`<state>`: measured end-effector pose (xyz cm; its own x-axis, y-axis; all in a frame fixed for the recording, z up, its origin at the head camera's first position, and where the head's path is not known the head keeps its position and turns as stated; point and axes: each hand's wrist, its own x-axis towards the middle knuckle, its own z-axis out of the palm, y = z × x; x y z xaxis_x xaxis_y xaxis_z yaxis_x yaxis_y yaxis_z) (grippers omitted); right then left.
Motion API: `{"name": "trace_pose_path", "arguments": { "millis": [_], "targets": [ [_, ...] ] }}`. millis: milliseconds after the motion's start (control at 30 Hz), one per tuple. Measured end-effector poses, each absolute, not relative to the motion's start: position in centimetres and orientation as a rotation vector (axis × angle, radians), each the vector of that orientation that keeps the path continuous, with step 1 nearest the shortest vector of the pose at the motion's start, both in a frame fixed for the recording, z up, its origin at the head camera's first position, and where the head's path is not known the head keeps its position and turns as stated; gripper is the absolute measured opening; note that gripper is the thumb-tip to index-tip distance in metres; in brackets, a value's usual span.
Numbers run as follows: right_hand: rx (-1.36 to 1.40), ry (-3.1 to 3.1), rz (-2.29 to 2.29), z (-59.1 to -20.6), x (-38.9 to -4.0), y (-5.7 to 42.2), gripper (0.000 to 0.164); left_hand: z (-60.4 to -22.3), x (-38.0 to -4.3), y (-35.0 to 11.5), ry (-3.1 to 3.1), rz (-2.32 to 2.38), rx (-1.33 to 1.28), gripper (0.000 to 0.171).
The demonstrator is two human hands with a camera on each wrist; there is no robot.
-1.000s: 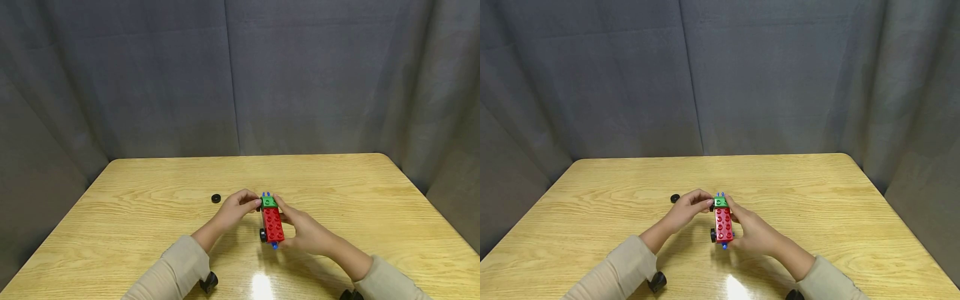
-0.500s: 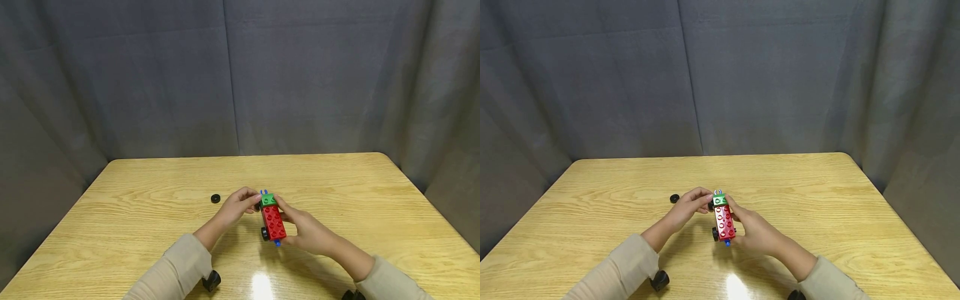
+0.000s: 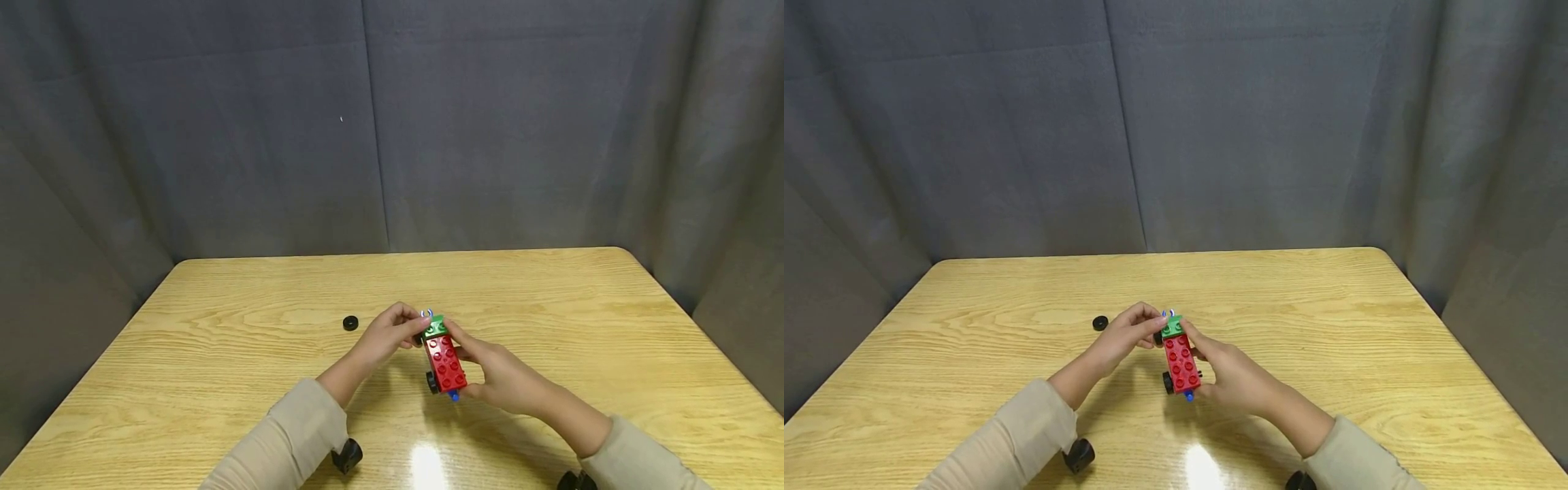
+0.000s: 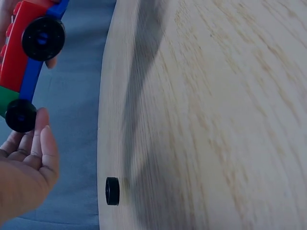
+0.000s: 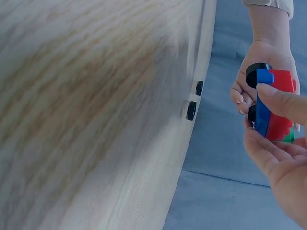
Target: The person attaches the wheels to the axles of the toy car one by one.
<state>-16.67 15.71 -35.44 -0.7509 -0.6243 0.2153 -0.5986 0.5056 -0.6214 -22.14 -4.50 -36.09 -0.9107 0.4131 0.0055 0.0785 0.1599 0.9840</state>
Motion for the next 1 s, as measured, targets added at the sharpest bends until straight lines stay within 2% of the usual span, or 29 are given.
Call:
{"name": "trace_pose_path", "arguments": {
  "millis": [467,733,1000],
  "targets": [
    [-1.066,2.563,-1.208,-35.7,-16.6,15.6,0.091,-36.0,-22.2,-4.8,2.094,1.791,0.453,0.040],
    [-1.051,2.425,-1.406,-35.8,-16.7,15.4,0.084,-33.5,-20.4,-4.6,2.123,1.814,0.351,0.037],
    [-0.943,2.289,-1.535,-35.9,-17.1,15.7,0.082,-33.2,-20.4,-4.5,2.141,1.830,0.319,0.033]
  ]
}}
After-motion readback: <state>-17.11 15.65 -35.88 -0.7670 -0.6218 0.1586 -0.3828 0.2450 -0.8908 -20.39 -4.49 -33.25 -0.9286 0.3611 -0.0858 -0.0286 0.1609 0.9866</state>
